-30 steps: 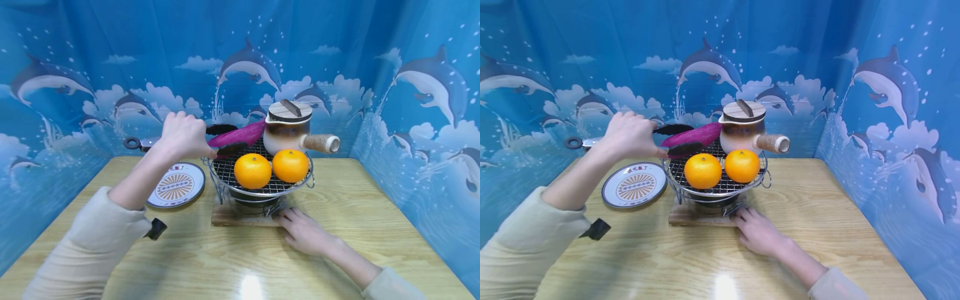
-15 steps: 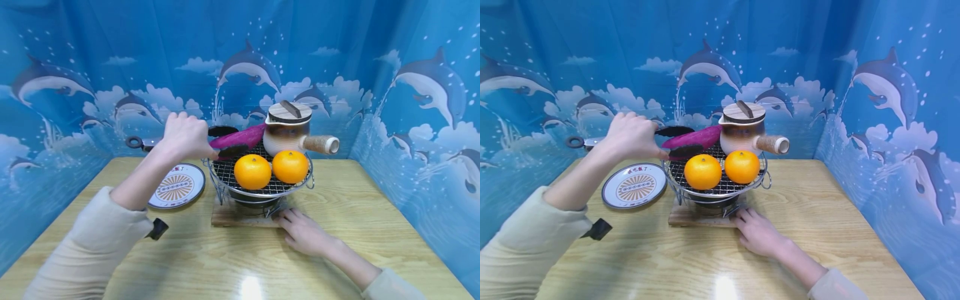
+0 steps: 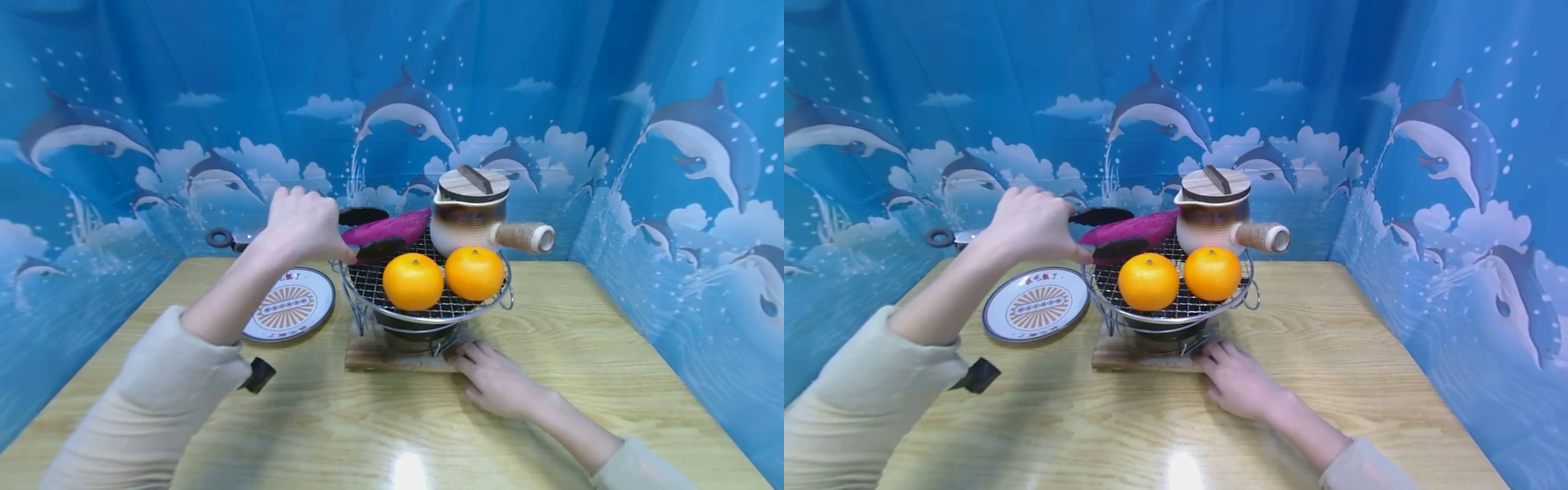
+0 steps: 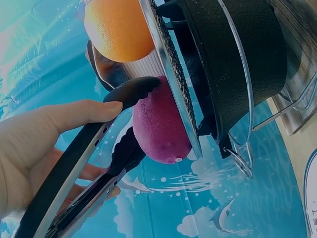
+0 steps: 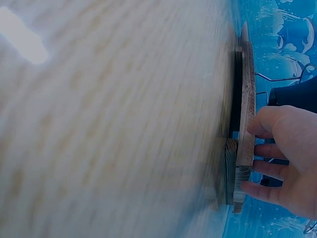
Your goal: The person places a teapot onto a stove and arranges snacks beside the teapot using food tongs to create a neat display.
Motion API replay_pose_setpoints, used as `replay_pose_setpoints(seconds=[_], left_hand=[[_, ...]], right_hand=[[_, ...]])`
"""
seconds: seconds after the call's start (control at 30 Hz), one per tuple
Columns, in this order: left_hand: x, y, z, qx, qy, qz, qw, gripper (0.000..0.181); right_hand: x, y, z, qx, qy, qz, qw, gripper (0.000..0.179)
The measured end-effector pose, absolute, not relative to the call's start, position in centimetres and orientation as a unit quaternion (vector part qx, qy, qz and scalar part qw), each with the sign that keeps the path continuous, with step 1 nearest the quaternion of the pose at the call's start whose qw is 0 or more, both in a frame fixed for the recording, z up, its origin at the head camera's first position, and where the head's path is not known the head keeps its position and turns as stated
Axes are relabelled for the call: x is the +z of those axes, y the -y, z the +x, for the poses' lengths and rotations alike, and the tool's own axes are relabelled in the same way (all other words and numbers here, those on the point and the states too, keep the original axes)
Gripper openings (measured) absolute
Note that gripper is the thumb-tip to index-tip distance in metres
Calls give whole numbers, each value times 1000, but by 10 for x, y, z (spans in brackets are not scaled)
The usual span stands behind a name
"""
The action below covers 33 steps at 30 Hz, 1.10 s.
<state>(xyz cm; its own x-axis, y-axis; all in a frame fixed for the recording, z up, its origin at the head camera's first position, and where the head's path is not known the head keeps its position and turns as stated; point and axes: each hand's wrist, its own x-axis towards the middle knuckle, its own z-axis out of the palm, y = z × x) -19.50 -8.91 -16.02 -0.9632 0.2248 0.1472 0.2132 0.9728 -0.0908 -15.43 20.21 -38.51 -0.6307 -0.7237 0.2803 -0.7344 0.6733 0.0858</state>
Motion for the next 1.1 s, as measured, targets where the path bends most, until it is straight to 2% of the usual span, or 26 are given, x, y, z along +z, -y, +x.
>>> replay_pose_setpoints(seconds=[0.53, 0.9, 1.1], left_hand=[[-160, 99, -191, -3, 991, -116, 73, 52], [-158, 111, -185, -17, 991, -111, 70, 81], [-158, 121, -181, -39, 991, -107, 68, 88]], right_hand=[[-382, -201, -153, 14, 905, 401, 143, 41], [-383, -201, -153, 15, 911, 391, 128, 40], [-384, -201, -154, 16, 910, 394, 130, 40]])
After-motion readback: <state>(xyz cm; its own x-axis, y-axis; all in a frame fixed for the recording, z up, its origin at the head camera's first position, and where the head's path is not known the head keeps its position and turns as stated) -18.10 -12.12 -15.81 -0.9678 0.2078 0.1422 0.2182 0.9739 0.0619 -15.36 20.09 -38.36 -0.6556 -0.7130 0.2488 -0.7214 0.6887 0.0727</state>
